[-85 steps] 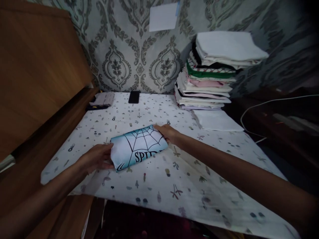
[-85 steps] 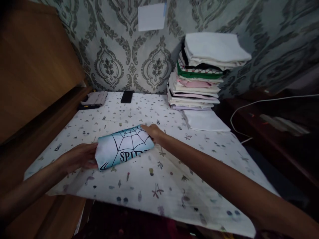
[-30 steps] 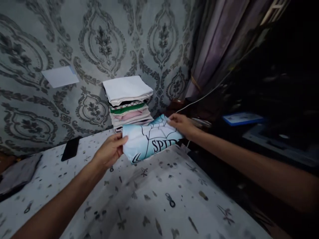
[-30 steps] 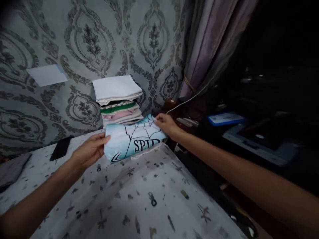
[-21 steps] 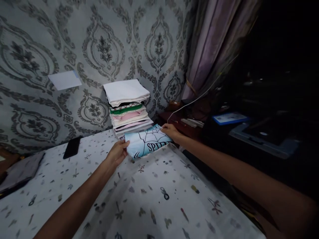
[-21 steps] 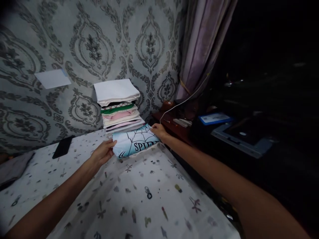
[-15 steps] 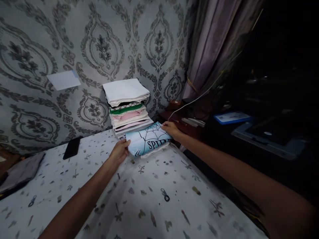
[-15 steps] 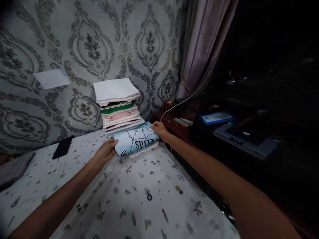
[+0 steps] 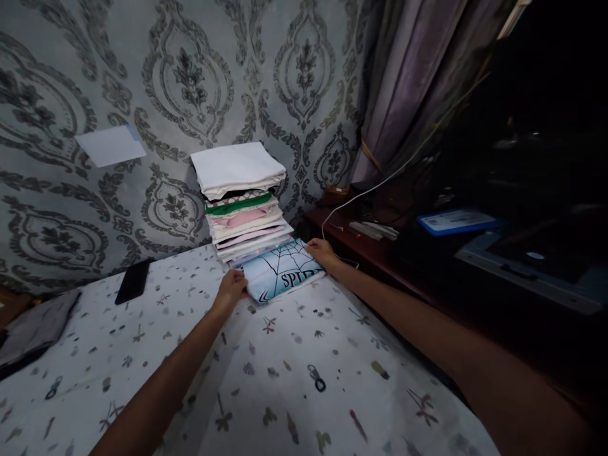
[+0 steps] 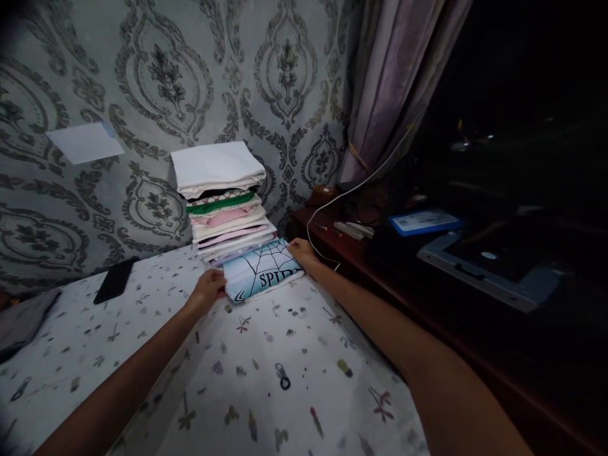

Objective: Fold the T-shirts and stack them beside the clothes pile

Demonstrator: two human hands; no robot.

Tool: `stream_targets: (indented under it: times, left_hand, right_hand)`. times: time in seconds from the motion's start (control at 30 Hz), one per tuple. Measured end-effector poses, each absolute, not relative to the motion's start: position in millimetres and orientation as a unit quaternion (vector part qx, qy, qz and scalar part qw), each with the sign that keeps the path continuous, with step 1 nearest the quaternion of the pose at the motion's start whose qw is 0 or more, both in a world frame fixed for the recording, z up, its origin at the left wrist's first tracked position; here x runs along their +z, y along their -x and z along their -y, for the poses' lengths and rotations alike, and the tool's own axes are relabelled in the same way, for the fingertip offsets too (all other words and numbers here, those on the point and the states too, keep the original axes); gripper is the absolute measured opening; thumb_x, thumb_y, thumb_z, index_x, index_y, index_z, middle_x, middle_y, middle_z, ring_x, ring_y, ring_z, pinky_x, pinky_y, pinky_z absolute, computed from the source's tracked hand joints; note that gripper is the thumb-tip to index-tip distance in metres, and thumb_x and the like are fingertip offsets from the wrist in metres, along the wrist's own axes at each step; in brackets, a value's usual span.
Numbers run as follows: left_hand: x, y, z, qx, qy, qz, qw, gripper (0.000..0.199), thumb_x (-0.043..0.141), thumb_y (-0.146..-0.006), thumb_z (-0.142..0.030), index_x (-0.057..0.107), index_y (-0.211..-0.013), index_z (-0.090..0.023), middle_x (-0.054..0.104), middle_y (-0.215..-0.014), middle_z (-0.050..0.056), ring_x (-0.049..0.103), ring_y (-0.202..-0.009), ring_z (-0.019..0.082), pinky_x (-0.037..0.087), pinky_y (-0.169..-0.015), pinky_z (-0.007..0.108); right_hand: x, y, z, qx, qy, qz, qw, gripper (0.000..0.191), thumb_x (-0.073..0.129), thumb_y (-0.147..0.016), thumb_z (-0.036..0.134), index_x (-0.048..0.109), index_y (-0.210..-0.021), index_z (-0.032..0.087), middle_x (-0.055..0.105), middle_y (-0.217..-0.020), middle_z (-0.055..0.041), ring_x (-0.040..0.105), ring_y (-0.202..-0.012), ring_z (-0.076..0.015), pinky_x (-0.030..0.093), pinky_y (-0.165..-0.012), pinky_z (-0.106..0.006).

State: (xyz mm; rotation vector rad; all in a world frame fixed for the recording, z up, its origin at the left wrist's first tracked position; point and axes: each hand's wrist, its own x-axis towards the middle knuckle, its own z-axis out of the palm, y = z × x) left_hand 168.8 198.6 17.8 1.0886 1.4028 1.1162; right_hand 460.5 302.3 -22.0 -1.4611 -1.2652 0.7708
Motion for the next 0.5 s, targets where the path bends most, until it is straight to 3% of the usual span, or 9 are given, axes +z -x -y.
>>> stream_targets:
  times: [0.1, 0.2, 0.3, 0.4, 0.5]
  left_hand:
    - [25, -175, -198, 0.447, -0.548, -0.607, 0.363, 0.030, 0.064, -0.078, -0.017, 0.056, -0.107, -0.022, 0.060, -0.107, 0.005, 0.058, -0.109, 0.024, 0.049, -0.093, 0.039]
    - [30, -184, -206, 0.295, -0.666, -0.666, 0.160, 0.032, 0.054, -0.090, -0.025, 0.051, -0.123, -0.021, 0.054, -0.133, 0.014, 0.047, -0.129, 0.028, 0.044, -0.099, 0.041]
    - [30, -186, -222, 0.180, -0.669, -0.711, 0.122, 0.023, 0.053, -0.092, -0.026, 0.056, -0.113, -0.016, 0.061, -0.123, 0.018, 0.057, -0.117, 0.031, 0.047, -0.089, 0.040]
    - [30, -181, -238, 0.170, -0.672, -0.709, 0.131, 0.012, 0.056, -0.089, -0.020, 0.058, -0.101, -0.018, 0.068, -0.103, 0.010, 0.064, -0.100, 0.025, 0.048, -0.082, 0.034]
    - [32, -173, -246, 0.179, -0.678, -0.704, 0.110, 0.014, 0.049, -0.092, -0.017, 0.057, -0.103, -0.019, 0.069, -0.099, 0.006, 0.065, -0.097, 0.021, 0.047, -0.083, 0.031]
  right_hand:
    - [-23, -460, -303, 0.317, 0.600, 0.525, 0.514, 0.019, 0.064, -0.063, 0.037, 0.057, -0.065, 0.020, 0.058, -0.059, 0.0021, 0.051, -0.061, -0.0148, 0.039, -0.059, -0.027]
    - [-24, -459, -303, 0.311, 0.598, 0.526, 0.519, 0.021, 0.064, -0.064, 0.039, 0.057, -0.067, 0.020, 0.058, -0.059, 0.0018, 0.051, -0.061, -0.0148, 0.039, -0.058, -0.027]
    - [-23, -458, -303, 0.304, 0.598, 0.531, 0.517, 0.022, 0.064, -0.065, 0.040, 0.058, -0.067, 0.020, 0.058, -0.059, 0.0020, 0.051, -0.060, -0.0145, 0.040, -0.057, -0.027]
    - [-22, -457, -302, 0.291, 0.605, 0.537, 0.511, 0.021, 0.062, -0.067, 0.040, 0.057, -0.068, 0.020, 0.059, -0.061, 0.0014, 0.052, -0.060, -0.0148, 0.041, -0.057, -0.027]
    - [-21, -455, -303, 0.271, 0.617, 0.547, 0.496, 0.018, 0.060, -0.072, 0.038, 0.058, -0.071, 0.020, 0.062, -0.065, 0.0002, 0.055, -0.064, -0.0157, 0.042, -0.059, -0.027]
